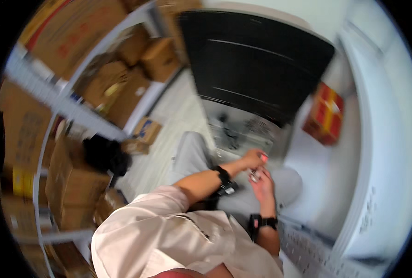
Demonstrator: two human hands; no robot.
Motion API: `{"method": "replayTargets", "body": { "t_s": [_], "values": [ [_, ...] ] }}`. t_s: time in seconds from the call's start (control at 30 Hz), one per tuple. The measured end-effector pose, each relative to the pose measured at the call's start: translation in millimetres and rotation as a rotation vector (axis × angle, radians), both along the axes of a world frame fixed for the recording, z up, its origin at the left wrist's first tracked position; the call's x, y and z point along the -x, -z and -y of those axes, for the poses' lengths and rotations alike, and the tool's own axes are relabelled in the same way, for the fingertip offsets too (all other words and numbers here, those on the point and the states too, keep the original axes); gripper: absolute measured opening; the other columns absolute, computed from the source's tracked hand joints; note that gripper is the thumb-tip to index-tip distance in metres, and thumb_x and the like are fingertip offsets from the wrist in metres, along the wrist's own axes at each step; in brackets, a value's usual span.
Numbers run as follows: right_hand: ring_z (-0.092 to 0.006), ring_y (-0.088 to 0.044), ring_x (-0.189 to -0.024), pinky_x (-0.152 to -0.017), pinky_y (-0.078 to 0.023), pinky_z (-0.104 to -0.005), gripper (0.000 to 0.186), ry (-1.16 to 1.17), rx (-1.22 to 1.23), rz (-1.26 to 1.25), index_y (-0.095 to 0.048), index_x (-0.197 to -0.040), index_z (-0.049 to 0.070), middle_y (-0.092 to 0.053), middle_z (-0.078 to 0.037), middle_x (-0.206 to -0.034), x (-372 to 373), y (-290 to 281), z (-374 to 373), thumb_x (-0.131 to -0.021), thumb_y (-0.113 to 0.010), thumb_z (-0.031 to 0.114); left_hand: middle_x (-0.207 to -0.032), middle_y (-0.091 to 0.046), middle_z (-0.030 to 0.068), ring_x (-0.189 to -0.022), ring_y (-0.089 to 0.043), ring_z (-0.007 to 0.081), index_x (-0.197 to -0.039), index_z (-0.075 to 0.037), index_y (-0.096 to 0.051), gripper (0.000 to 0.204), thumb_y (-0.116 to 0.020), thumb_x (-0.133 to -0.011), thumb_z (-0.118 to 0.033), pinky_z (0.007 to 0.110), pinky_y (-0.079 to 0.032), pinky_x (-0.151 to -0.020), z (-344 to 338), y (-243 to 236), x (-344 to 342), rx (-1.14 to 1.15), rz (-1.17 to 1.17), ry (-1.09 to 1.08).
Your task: The person unscrews fasteners from the rear panel of a server using a screwdriver and places the screws on a nearby white shelf.
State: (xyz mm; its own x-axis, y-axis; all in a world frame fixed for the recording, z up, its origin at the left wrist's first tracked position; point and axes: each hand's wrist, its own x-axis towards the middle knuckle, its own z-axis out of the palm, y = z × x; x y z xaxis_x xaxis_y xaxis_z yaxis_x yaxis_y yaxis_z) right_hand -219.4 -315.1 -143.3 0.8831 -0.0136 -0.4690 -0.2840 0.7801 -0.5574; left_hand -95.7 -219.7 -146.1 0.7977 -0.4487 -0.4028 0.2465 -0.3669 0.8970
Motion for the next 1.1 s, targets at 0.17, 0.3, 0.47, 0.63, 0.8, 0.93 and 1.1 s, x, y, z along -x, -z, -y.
{"method": "replayTargets", "body": {
  "t_s": [0.17, 0.3, 0.47, 0.63, 0.8, 0.93, 1.1],
  "values": [
    [-0.0266, -0.058, -0.11, -0.089, -0.05, -0.0389, 0.065, -0.271, 0.952, -0.286, -0.03, -0.144, 0.006, -0.057, -0.015, -0.124, 4.8, -83.2, 2.4, -0.091, -0.064, 0.024, -0.092, -0.066, 0.0083, -0.075, -0.065, 0.0193, -0.127, -0.005, -0.051, 0.051, -0.069, -0.08, 0.001, 0.034, -0.056, -0.063, -1.6, 7.2, -9.1, 0.16, -0.343, 0.035],
    [-0.0224, -0.06, -0.097, -0.08, -0.048, -0.033, 0.048, 0.284, 0.964, 0.605, -0.043, -0.135, 0.002, -0.052, -0.016, -0.126, 27.7, -244.2, 34.4, -0.094, -0.057, 0.024, -0.094, -0.066, 0.0065, -0.078, -0.065, 0.0182, -0.125, -0.005, -0.05, 0.047, -0.069, -0.082, 0.0, 0.034, -0.056, -0.066, -5.5, 4.8, -4.9, 0.176, -0.292, 0.017],
    [-0.0341, -0.059, -0.106, -0.084, -0.049, -0.0398, 0.058, 0.569, 1.21, 1.051, -0.04, -0.136, 0.0, -0.044, -0.027, -0.135, 65.4, -365.7, 32.0, -0.097, -0.047, 0.041, -0.095, -0.066, 0.0055, -0.079, -0.065, 0.0165, -0.128, -0.003, -0.049, 0.048, -0.068, -0.084, -0.003, 0.033, -0.055, -0.065, -4.4, -14.6, 2.2, 0.152, -0.303, 0.04],
    [-0.0345, -0.06, -0.106, -0.084, -0.049, -0.0398, 0.058, 0.566, 1.35, 1.091, -0.039, -0.137, 0.0, -0.043, -0.028, -0.135, 79.8, -377.3, 14.9, -0.097, -0.047, 0.042, -0.094, -0.064, 0.0081, -0.075, -0.065, 0.0171, -0.131, 0.0, -0.047, 0.053, -0.068, -0.082, -0.002, 0.033, -0.056, -0.064, -6.1, -6.8, -0.1, 0.176, -0.27, 0.024],
    [-0.0348, -0.06, -0.106, -0.084, -0.05, -0.0397, 0.059, 0.593, 1.391, 1.127, -0.039, -0.137, 0.0, -0.043, -0.029, -0.135, 88.5, -388.5, 9.9, -0.096, -0.047, 0.043, -0.094, -0.064, 0.0093, -0.074, -0.065, 0.0177, -0.133, 0.002, -0.046, 0.056, -0.069, -0.081, -0.001, 0.034, -0.057, -0.063, -7.8, -23.3, 1.3, 0.178, -0.289, 0.052],
    [-0.0351, -0.061, -0.106, -0.085, -0.05, -0.0397, 0.06, 0.638, 1.357, 1.177, -0.038, -0.137, 0.001, -0.042, -0.03, -0.136, 97.1, -398.9, 10.3, -0.096, -0.047, 0.044, -0.094, -0.064, 0.0076, -0.076, -0.065, 0.018, -0.135, -0.002, -0.044, 0.057, -0.068, -0.083, -0.003, 0.034, -0.056, -0.066, -12.2, -24.4, -1.2, 0.158, -0.308, 0.062],
    [-0.0355, -0.061, -0.105, -0.085, -0.05, -0.0397, 0.061, 0.669, 1.318, 1.215, -0.038, -0.137, 0.001, -0.041, -0.031, -0.136, 109.0, -410.6, 12.9, -0.096, -0.047, 0.045, -0.095, -0.065, 0.0084, -0.079, -0.066, 0.0188, -0.137, -0.003, -0.043, 0.057, -0.067, -0.085, -0.004, 0.034, -0.055, -0.067, -12.4, -23.9, -3.8, 0.17, -0.314, 0.099]
  ]
}}
